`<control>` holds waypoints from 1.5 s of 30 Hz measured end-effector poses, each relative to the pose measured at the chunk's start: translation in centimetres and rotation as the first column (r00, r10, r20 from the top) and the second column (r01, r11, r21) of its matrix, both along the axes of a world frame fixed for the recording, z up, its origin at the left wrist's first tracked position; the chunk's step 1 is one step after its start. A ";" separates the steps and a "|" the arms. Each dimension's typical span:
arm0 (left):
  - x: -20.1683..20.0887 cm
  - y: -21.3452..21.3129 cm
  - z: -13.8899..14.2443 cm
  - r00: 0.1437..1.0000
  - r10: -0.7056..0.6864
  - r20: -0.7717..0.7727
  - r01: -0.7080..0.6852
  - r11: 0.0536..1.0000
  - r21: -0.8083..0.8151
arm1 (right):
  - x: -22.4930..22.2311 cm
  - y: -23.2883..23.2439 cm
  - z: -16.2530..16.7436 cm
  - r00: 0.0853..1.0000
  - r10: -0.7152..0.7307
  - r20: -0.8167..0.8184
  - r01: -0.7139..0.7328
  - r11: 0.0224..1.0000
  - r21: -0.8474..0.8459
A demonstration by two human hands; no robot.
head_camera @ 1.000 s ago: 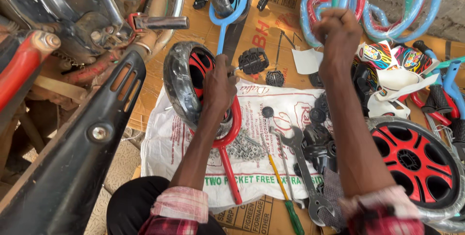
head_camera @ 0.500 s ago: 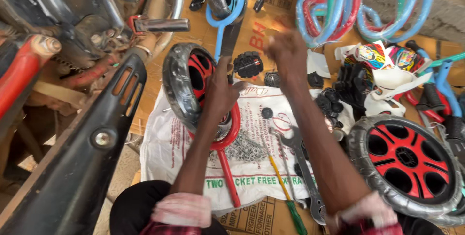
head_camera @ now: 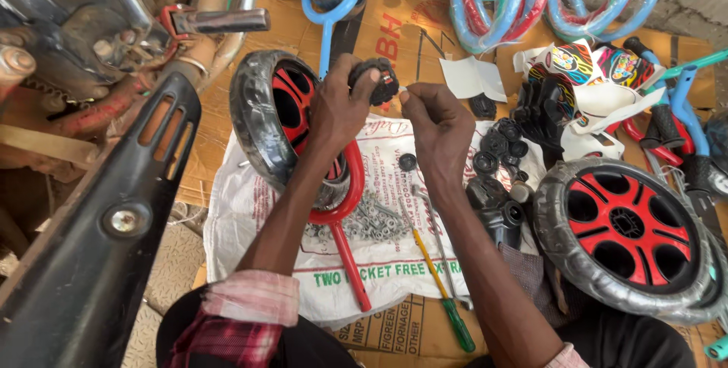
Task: The person sits on the ground assembling small tricycle wheels onto red metal fork frames. They fit the wheel onto the fork axle, insert bolts, and tighten the hardware with a spanner and an L-shaped hex key, working on one wheel assembly at a time among piles of parts.
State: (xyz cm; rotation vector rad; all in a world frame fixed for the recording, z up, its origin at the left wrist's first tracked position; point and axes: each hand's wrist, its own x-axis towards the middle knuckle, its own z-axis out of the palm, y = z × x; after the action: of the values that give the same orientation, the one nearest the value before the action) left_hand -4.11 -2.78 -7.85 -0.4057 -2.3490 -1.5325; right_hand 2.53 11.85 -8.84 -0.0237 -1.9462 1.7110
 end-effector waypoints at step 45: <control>-0.6 -0.1 -0.9 0.992 -0.121 0.019 0.120 0.991 0.053 | -1.9 -3.4 -1.1 0.977 -0.080 -0.198 0.083 0.997 0.007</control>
State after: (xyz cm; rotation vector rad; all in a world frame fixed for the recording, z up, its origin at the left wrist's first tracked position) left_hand -4.74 -2.91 -8.71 -0.5298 -2.3344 -1.6561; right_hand 0.61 8.41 -9.99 0.0688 -1.7884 1.5822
